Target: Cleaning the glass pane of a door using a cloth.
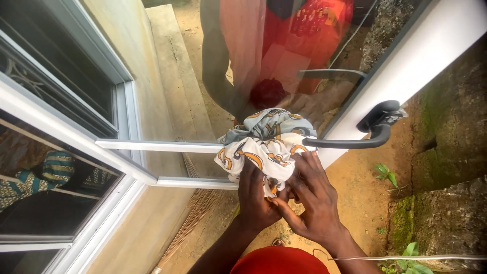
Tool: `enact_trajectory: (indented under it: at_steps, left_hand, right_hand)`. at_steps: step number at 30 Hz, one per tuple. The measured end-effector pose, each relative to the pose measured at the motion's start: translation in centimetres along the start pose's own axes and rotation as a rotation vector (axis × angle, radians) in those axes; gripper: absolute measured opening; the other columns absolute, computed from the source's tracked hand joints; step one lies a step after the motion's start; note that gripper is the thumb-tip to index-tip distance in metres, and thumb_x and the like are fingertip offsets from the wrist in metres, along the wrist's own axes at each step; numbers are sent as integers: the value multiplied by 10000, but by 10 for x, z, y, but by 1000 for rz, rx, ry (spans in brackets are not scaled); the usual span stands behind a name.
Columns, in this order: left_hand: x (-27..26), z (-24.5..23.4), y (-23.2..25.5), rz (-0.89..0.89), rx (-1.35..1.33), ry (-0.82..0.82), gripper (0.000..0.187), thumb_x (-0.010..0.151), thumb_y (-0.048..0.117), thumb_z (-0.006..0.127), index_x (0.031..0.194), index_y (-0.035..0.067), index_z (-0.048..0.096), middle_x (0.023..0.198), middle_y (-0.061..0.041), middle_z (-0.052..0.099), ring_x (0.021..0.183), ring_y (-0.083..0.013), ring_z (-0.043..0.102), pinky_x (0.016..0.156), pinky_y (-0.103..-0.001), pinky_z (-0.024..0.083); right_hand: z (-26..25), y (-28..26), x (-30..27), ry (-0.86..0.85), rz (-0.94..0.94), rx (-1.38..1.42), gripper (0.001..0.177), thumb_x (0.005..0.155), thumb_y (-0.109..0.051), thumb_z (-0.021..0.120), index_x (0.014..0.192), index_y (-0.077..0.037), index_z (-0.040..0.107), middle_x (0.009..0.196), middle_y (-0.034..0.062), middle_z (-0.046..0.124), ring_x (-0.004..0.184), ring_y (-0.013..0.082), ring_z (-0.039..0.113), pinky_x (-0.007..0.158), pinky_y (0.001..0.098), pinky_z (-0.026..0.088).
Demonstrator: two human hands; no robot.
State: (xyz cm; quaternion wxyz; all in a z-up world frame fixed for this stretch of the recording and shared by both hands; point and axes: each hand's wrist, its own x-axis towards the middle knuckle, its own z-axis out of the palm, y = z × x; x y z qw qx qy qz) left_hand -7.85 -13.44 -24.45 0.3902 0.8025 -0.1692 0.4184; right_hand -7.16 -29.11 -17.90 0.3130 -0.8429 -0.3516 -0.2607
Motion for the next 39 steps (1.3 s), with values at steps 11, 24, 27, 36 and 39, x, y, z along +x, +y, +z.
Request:
enact_trajectory:
  at_steps: [11, 24, 27, 36, 39]
  left_hand:
    - [0, 30, -2, 65, 52, -30, 750, 924, 368, 779, 1412, -109, 468, 1407, -331, 498, 1296, -487, 558, 1086, -581, 467]
    - [22, 51, -8, 147, 130, 35, 840, 945, 453, 752, 1471, -108, 414, 1486, -379, 423, 1361, -526, 516, 1148, -616, 429]
    - [30, 51, -9, 160, 153, 52, 859, 946, 465, 750, 1471, -126, 414, 1505, -407, 390, 1390, -551, 484, 1161, -620, 420]
    - [48, 50, -22, 239, 221, 92, 797, 872, 356, 845, 1394, -143, 507, 1483, -408, 408, 1426, -593, 417, 1189, -633, 393]
    - [62, 43, -16, 261, 214, 108, 763, 856, 349, 867, 1380, -95, 535, 1467, -382, 433, 1425, -581, 420, 1190, -636, 391]
  right_hand:
    - [-14, 17, -11, 44, 22, 46, 478, 791, -330, 816, 1045, 49, 673, 1434, 298, 525, 1452, 518, 429, 1196, 603, 372]
    - [-34, 27, -2, 77, -63, 39, 521, 834, -354, 794, 1138, 53, 678, 1491, 311, 468, 1461, 531, 409, 1177, 625, 405]
    - [-40, 29, 1, 110, -86, 50, 487, 841, -343, 775, 1129, 41, 697, 1462, 312, 502, 1445, 520, 443, 1176, 621, 414]
    - [-65, 34, -9, 369, -133, 104, 270, 924, -285, 706, 1014, -34, 748, 1266, 213, 674, 1346, 362, 617, 1190, 550, 494]
    - [-81, 32, -8, 395, -172, 93, 260, 951, -288, 688, 1014, -41, 738, 1245, 206, 667, 1347, 339, 611, 1198, 541, 497]
